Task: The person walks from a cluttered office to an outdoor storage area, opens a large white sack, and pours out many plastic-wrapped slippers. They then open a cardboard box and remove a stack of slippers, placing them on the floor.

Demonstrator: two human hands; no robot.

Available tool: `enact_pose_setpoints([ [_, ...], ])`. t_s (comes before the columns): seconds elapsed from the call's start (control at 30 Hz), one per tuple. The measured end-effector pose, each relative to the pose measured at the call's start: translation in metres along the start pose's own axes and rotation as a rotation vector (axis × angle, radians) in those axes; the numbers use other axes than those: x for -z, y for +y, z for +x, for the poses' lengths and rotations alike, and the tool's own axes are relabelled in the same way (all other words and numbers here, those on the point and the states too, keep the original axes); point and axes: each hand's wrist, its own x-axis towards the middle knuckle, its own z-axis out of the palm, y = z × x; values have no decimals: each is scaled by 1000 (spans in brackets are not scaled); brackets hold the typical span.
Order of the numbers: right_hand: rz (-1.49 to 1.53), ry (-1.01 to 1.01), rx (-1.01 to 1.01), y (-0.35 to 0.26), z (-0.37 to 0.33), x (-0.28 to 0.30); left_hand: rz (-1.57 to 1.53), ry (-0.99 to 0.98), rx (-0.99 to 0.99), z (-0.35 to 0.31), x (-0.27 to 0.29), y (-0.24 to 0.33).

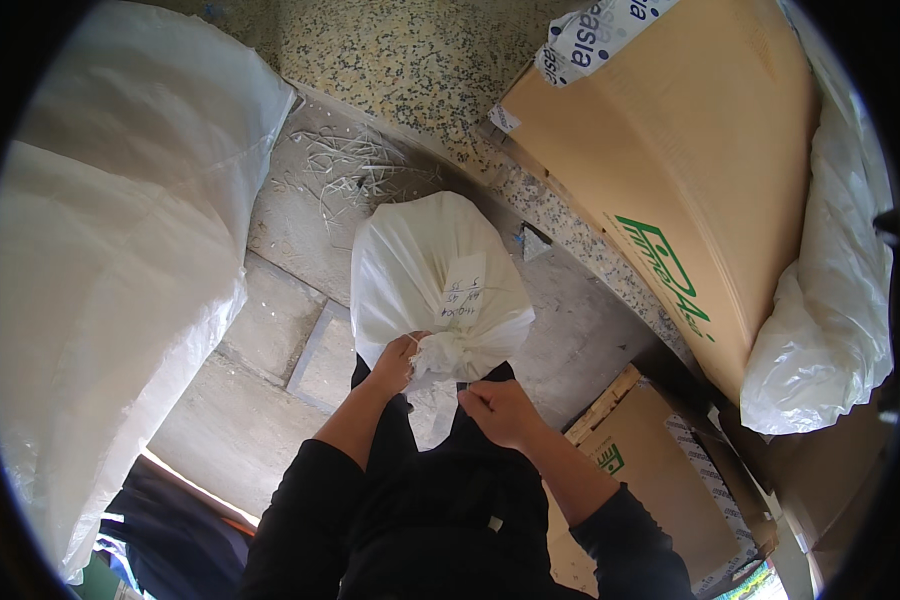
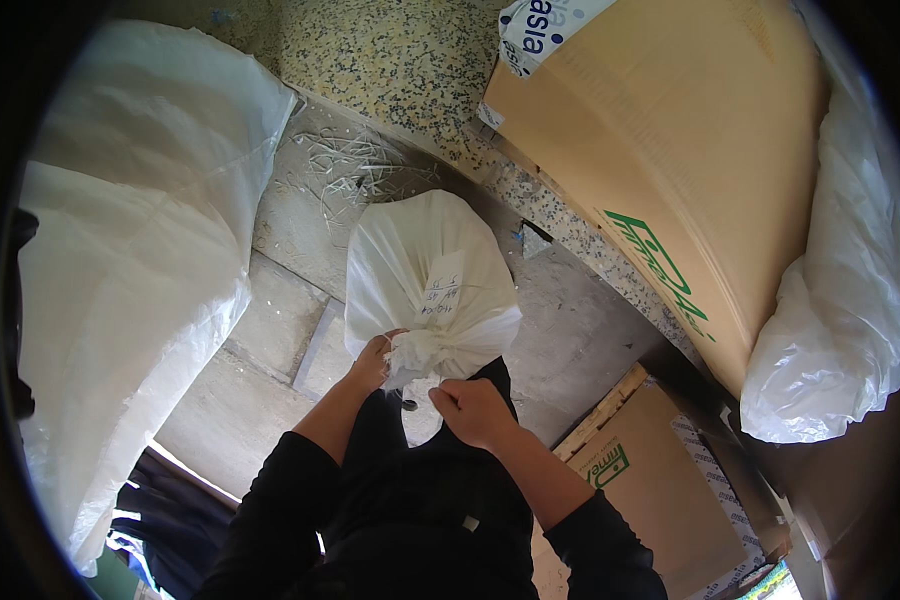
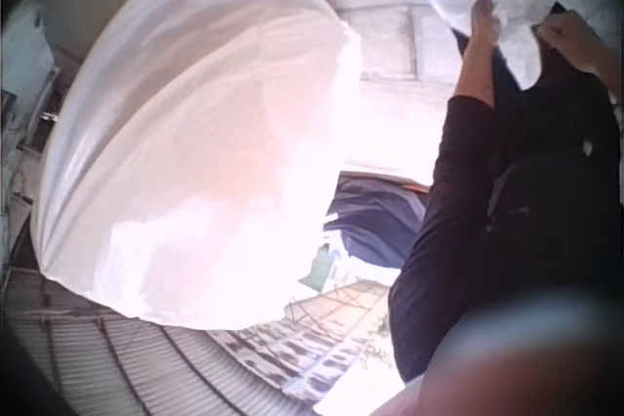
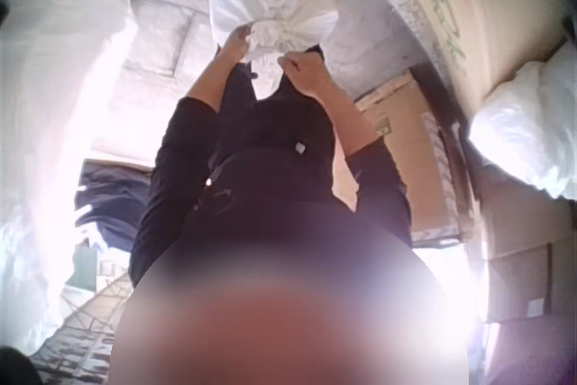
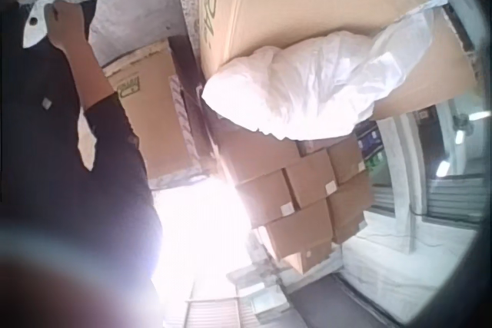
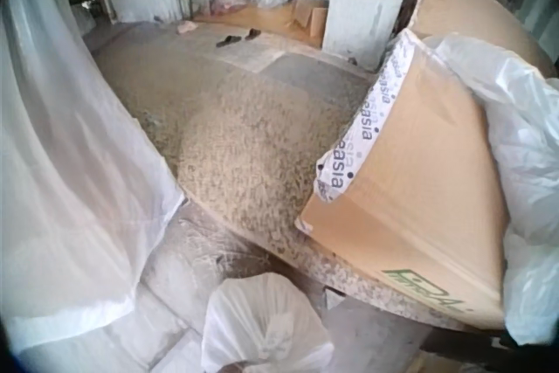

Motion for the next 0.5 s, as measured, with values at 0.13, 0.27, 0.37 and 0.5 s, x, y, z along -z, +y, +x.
enact_pose_setpoints([
  [0.13,-413,422,-157,47,42,51,788,64,-190,-19,-31,-4],
  [0.27,-581,291,-95,59,86,35,967,87,-316,-35,-54,-10],
  [0.37,-183,266,197,35,87,2,948,100,-337,-39,-51,-25],
  [0.5,-234,190,519,6,32,-4,695,224,-264,-27,-30,-33],
])
